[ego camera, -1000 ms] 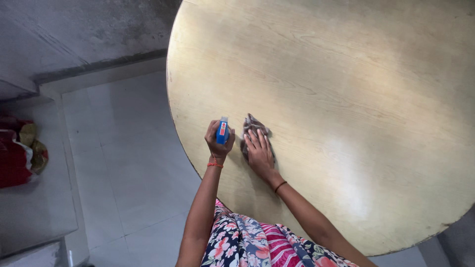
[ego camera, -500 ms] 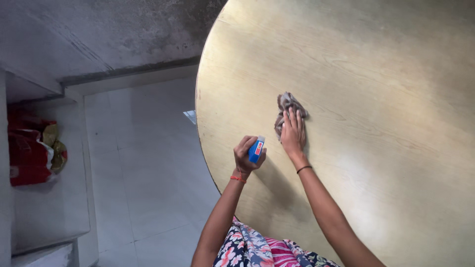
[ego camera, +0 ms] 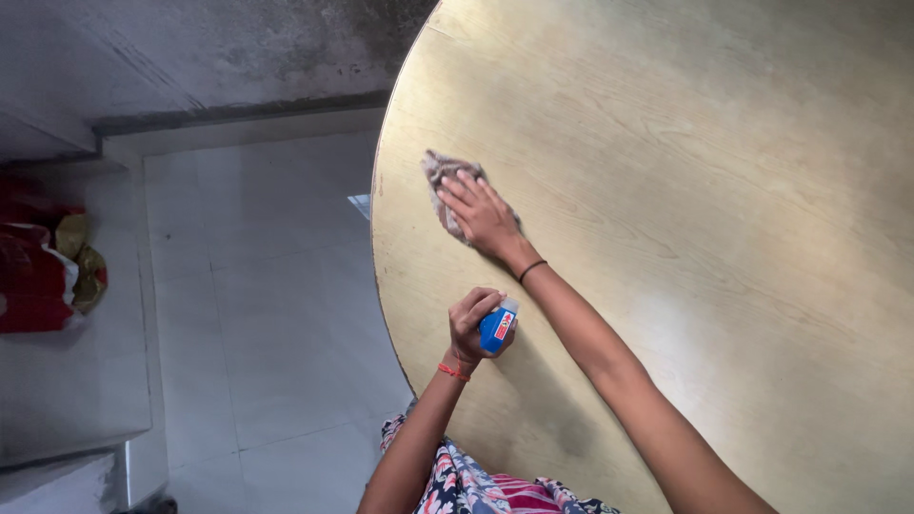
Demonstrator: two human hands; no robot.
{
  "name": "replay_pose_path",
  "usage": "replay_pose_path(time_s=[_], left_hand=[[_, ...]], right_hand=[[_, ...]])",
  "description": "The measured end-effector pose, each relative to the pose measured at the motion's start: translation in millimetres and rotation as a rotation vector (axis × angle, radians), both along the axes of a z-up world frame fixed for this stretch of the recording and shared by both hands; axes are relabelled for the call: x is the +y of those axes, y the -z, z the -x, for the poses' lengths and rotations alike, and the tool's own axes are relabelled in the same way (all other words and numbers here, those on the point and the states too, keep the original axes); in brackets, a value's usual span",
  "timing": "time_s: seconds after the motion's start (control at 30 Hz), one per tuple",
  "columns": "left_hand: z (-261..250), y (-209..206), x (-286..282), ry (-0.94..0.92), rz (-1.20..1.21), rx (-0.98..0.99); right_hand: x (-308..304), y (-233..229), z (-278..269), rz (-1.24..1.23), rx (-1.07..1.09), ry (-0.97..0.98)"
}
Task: The person wipes a large round wooden table surface using a cloth in their right hand while holding a blue cleaning product bottle in their left hand. They move around the table, applying the cloth in circular and sweeping motions to clean the surface.
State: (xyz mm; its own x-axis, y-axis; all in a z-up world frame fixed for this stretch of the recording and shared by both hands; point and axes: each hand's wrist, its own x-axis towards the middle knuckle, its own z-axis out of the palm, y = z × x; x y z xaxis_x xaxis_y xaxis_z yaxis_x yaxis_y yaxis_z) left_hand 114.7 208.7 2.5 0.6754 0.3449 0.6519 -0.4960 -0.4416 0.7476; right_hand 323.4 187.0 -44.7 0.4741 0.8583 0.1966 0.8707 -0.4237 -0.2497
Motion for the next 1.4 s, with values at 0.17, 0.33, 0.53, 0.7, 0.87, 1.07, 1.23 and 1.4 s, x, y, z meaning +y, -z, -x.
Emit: replay_pose_path(time_s=[0.17,0.33,0.53,0.7,0.87,1.07,1.23,1.4], left_hand=[[-5.3,-3.6,-7.7,-0.05,0.008,-0.008],[-6.4,-1.6,-11.6,-0.077,0.031,-0.01],[-13.8,1.7,-16.2,-0.05,0.074,-0.026],[-42.1,6.8,-34.0,0.016,0.174,-0.041],[-69.7,-2.2,-54.9,0.119,0.142,-0.01],[-81.2,-4.5,-62.2,0.159,0.102,0.005],[-78.4,-5.8,-60.5,0.173,0.111,0.016],[-81.1,-5.6,-59.3,0.203,0.092,0.016]], right_hand=[[21.2,7.6,-76.7,-0.008,0.002,0.189],[-57.8,9.1,-122.8,-0.066,0.009,0.468],[-176.2,2.4,-47.6,-0.119,-0.061,0.767],[-191.6,3.6,75.5,-0.1,-0.022,0.872],[-179.9,-7.7,107.4,-0.079,0.023,0.757],[-229.6,2.4,15.0,-0.061,-0.033,0.658],[-320.9,1.9,-29.7,-0.068,-0.051,0.854],[-365.4,4.2,39.9,-0.126,-0.087,1.153]])
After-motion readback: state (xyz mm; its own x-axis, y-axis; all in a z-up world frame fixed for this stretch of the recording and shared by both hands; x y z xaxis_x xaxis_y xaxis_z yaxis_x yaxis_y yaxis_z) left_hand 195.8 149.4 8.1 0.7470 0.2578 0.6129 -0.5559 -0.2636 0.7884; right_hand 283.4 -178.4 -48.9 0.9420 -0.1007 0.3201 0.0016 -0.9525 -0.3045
